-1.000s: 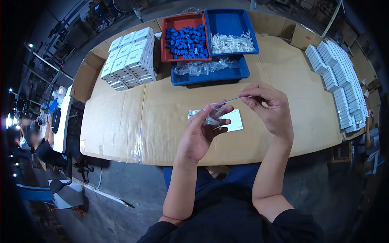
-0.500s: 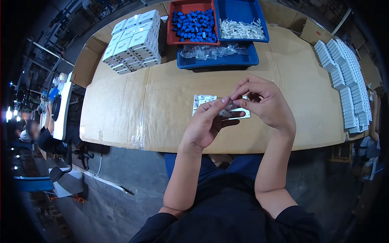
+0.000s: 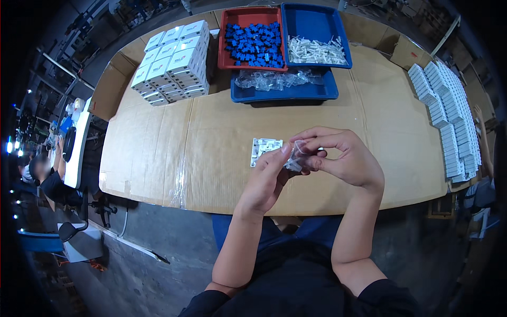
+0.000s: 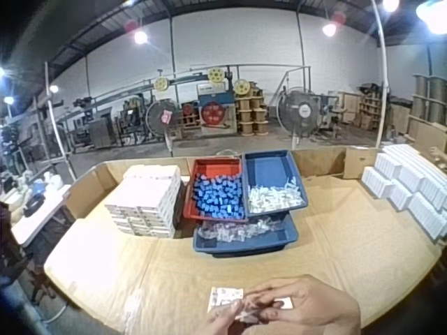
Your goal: The person is assembling and packaging small electronic or mechanical components into white cardboard boxes.
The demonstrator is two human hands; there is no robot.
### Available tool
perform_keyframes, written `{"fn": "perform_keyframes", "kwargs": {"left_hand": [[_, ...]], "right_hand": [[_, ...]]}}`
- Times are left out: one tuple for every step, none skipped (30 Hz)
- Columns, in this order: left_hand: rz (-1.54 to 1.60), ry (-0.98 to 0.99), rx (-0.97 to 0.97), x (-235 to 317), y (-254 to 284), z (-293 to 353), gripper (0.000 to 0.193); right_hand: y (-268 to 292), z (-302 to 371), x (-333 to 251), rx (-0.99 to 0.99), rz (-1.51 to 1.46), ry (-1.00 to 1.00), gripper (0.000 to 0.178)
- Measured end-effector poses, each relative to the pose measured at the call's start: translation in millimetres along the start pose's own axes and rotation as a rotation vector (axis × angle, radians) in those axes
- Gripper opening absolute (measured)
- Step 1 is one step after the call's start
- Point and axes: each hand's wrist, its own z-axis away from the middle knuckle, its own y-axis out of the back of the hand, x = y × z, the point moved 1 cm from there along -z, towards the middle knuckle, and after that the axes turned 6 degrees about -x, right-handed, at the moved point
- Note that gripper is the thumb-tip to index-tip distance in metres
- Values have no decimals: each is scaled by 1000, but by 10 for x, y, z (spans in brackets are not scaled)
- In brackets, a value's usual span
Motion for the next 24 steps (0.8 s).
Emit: {"fn": "perform_keyframes", "kwargs": {"left_hand": [[-47,-57,-57,26,-37,15,42],[-94,-115,-114,40,-58,29,43],[-92,-113,-113,37,-57,42,43],[-122,-118,-128,36,-55,53,40],[-153,-122,-143,38,-50,54,36],[-150,-121,-145,36,-34,41,36],[-279,-143,-145,34,-7,46,36],[-408,-165,-146,34,10,50,36],[-407,-163,-140,34,9,48,36],[-464,-177,-91,30,1,24,35],[-522,-191,-42,26,0,8,35],[-519,-189,-43,14,13,-1,35],[-497,-217,-34,2,24,-10,35],[-475,-245,-26,-7,28,-19,36],[-471,-242,-29,-2,9,-29,36],[-482,-252,11,5,-16,-28,36],[-493,-262,50,7,-32,-27,36],[-488,-259,49,-2,-40,-29,36],[-554,-294,85,8,-48,-32,35],[-620,-331,122,16,-56,-33,34],[-618,-331,121,13,-68,-33,34],[-612,-337,165,7,-73,-35,30],[-606,-344,210,1,-76,-35,26],[-600,-351,255,3,-74,-34,22]], "right_hand": [[1,-5,-36,20,-58,-44,19],[-1,-8,-56,41,-116,-87,20],[-11,-10,-61,41,-116,-90,20],[-17,-13,-69,42,-123,-58,19],[-15,-16,-72,43,-129,-24,18],[2,-12,-50,44,-128,-27,18],[15,-7,-18,74,-59,27,17],[20,-8,1,104,9,80,16],[19,-18,-4,101,5,78,16],[33,-21,-22,109,29,53,15],[41,-20,-29,116,53,28,14],[40,-19,-27,117,53,24,14],[37,-13,-35,124,77,43,13],[34,-9,-42,131,102,61,13],[29,-17,-44,133,104,56,13],[18,-31,-27,173,46,-6,13],[7,-43,-10,213,-10,-68,12],[-8,-54,2,215,-9,-74,12],[-17,-75,6,235,24,-86,13],[-22,-87,8,256,56,-96,13],[-28,-92,2,256,59,-97,13],[-31,-102,0,262,119,-133,13],[-33,-110,-1,267,178,-168,14],[-32,-114,6,267,179,-164,14]]}}
